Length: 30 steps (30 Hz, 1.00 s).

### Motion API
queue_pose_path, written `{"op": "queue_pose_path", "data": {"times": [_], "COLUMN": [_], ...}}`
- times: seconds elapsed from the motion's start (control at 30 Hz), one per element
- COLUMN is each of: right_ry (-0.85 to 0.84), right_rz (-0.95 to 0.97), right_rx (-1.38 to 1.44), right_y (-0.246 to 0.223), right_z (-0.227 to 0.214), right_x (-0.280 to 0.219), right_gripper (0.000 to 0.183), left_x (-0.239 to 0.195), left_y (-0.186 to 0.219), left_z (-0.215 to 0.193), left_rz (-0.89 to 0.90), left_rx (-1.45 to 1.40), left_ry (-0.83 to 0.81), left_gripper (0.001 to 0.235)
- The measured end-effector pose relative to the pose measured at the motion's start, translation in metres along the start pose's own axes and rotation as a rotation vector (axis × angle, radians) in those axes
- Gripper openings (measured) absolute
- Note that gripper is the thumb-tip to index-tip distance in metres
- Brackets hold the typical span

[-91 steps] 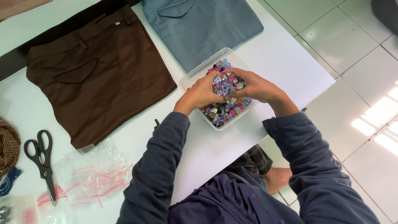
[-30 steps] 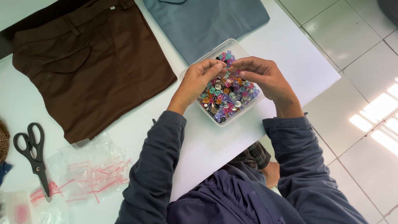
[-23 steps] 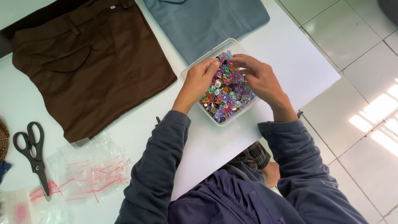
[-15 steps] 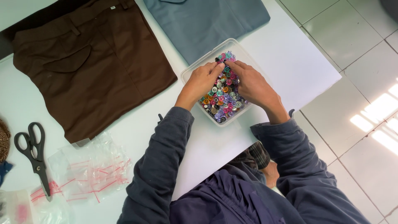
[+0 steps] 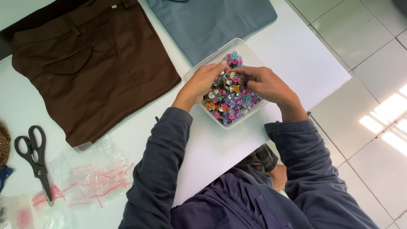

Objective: Sorting small decorative beads and placing them into small plastic zip-lock bags

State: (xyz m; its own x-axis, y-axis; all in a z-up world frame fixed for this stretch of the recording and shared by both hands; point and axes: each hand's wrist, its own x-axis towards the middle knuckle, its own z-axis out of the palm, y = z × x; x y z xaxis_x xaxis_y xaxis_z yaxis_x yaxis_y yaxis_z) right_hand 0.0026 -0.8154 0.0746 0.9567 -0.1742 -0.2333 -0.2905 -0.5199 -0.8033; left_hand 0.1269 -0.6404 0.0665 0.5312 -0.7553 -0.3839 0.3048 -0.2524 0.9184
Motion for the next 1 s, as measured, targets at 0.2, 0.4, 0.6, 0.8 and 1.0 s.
{"op": "queue_pose_path", "data": {"times": [0.2,0.4,0.6,0.8,1.0], "right_ry": [0.024,0.018,-0.017,-0.024,-0.019], "right_rz": [-0.196,-0.268,-0.301,-0.346,-0.365], "right_rx": [0.357,0.483,0.569,0.588,0.586], "right_y": [0.022,0.055,0.018,0.02,0.025], "right_z": [0.002,-0.002,0.001,0.0,-0.001], "right_x": [0.006,0.012,0.001,0.003,0.005], "right_gripper": [0.056,0.044,0.035,0.028,0.022], "left_x": [0.016,0.009,0.006,0.001,-0.003], "left_y": [-0.016,-0.011,-0.009,-0.005,-0.003], "left_z": [-0.011,-0.014,-0.016,-0.017,-0.02], "left_rz": [0.133,0.163,0.183,0.176,0.173], "left_rx": [-0.214,-0.172,-0.175,-0.207,-0.146], "left_ry": [-0.111,-0.173,-0.218,-0.24,-0.27], "left_gripper": [0.049,0.038,0.034,0.033,0.032]}}
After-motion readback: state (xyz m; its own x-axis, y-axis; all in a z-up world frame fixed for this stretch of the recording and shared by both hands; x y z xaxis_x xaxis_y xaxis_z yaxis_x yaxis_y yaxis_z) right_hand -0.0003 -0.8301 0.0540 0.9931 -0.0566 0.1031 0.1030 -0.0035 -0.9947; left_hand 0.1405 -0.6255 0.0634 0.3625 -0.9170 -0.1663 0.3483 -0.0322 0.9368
